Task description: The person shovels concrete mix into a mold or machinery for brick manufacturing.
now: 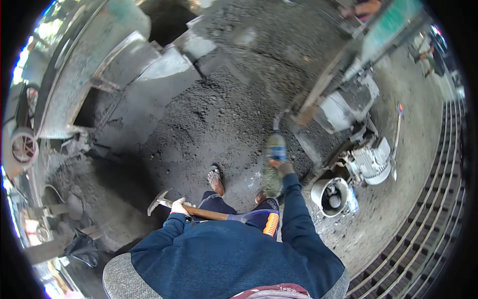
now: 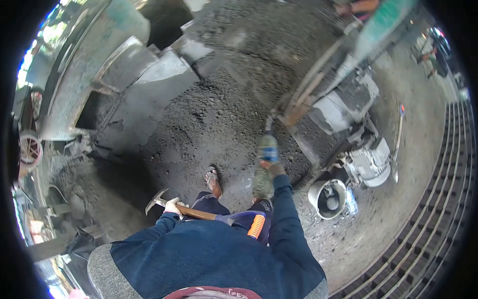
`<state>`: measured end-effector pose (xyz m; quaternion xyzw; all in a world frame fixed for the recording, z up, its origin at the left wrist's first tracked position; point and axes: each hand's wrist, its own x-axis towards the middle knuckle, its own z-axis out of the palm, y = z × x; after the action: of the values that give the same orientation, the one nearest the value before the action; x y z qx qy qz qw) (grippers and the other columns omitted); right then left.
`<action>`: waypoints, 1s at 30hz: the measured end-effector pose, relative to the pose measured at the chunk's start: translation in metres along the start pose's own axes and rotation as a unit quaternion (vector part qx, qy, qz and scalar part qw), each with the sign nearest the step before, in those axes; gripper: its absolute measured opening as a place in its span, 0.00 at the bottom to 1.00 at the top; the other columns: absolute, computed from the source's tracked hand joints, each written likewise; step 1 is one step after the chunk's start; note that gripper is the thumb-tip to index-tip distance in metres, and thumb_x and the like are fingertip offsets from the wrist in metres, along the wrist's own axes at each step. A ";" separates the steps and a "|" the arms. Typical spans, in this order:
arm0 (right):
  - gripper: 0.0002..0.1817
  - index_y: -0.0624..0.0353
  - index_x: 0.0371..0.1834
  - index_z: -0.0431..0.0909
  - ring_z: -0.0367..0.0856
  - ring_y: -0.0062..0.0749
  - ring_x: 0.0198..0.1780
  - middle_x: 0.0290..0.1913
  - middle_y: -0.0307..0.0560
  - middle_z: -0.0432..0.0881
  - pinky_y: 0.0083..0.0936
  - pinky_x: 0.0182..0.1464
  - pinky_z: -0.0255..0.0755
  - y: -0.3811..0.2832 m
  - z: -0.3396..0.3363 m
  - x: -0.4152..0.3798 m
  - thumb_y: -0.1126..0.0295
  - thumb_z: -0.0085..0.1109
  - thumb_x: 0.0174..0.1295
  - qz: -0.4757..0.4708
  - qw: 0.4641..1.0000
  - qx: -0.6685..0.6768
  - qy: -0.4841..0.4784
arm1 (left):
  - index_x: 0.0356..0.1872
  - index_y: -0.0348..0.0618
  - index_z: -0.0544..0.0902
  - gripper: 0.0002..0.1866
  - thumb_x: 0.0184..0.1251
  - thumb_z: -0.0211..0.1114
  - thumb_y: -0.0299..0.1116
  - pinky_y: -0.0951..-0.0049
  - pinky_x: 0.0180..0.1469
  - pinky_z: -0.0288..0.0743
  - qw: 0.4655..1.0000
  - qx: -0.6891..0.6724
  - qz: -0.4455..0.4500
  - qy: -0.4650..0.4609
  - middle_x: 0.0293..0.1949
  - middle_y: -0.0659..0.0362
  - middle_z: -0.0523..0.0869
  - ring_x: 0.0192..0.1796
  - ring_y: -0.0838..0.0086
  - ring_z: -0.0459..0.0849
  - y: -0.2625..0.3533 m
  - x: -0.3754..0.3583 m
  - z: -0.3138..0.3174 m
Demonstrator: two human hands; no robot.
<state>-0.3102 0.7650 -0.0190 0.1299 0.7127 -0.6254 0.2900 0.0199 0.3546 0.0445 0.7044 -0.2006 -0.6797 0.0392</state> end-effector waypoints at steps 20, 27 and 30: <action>0.52 0.70 0.59 0.78 0.75 0.53 0.67 0.62 0.67 0.78 0.36 0.66 0.69 -0.227 0.214 0.123 0.30 0.68 0.45 0.075 0.892 -0.437 0.085 | 0.35 0.39 0.71 0.11 0.72 0.56 0.36 0.44 0.42 0.80 0.976 -0.205 -0.047 0.059 0.26 0.54 0.72 0.27 0.62 0.73 0.057 0.092 -0.157; 0.53 0.70 0.61 0.76 0.75 0.54 0.67 0.64 0.67 0.76 0.36 0.65 0.70 -0.234 0.168 0.147 0.33 0.73 0.43 0.053 0.878 -0.452 0.146 | 0.34 0.40 0.71 0.10 0.72 0.56 0.36 0.44 0.43 0.79 0.977 -0.201 -0.057 0.043 0.27 0.55 0.72 0.28 0.63 0.73 0.079 0.096 -0.141; 0.49 0.69 0.60 0.77 0.77 0.50 0.66 0.62 0.64 0.80 0.36 0.65 0.71 -0.235 0.158 0.138 0.42 0.79 0.41 0.089 0.909 -0.369 0.174 | 0.31 0.44 0.70 0.10 0.71 0.56 0.36 0.47 0.42 0.77 0.979 -0.190 -0.060 0.050 0.22 0.59 0.70 0.24 0.65 0.71 0.096 0.088 -0.125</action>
<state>-0.5095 0.5447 0.0859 0.1835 0.9172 -0.2567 0.2432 0.1190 0.2099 0.0023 0.7276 -0.0233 -0.6708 0.1414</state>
